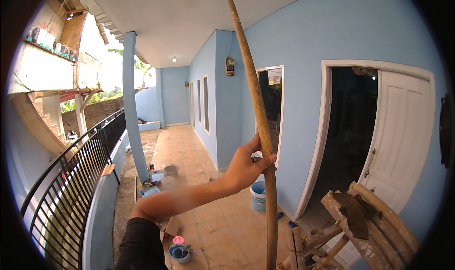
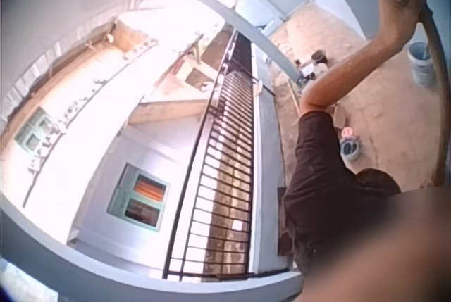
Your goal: The person holds a long bamboo pole with a paint roller attached to the end and repeatedly rolls the ceiling of a covered outdoor corridor. The person moves the roller back and forth along the ceiling surface while standing on the tiled floor.
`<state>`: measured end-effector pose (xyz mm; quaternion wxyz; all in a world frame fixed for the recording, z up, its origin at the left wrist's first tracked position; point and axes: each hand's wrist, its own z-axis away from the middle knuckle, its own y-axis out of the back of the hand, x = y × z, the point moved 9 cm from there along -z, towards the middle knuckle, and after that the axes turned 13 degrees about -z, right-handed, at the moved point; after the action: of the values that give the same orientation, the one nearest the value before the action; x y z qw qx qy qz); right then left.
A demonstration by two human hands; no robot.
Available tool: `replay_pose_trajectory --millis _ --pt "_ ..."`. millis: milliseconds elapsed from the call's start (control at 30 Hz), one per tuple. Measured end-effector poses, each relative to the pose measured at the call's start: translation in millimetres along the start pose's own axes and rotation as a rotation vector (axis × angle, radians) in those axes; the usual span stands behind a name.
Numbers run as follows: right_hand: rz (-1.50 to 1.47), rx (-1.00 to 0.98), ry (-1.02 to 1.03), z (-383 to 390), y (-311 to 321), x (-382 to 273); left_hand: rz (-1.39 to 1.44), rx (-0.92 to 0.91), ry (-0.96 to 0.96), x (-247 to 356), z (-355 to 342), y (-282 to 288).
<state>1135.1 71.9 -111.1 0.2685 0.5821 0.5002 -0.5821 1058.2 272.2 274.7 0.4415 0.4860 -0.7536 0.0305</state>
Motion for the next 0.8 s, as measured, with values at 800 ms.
replay_pose_trajectory --millis 800 --pt "-0.313 -0.180 0.020 -275.4 -215.7 -39.4 -0.079 0.275 0.132 -137.2 -207.3 263.9"
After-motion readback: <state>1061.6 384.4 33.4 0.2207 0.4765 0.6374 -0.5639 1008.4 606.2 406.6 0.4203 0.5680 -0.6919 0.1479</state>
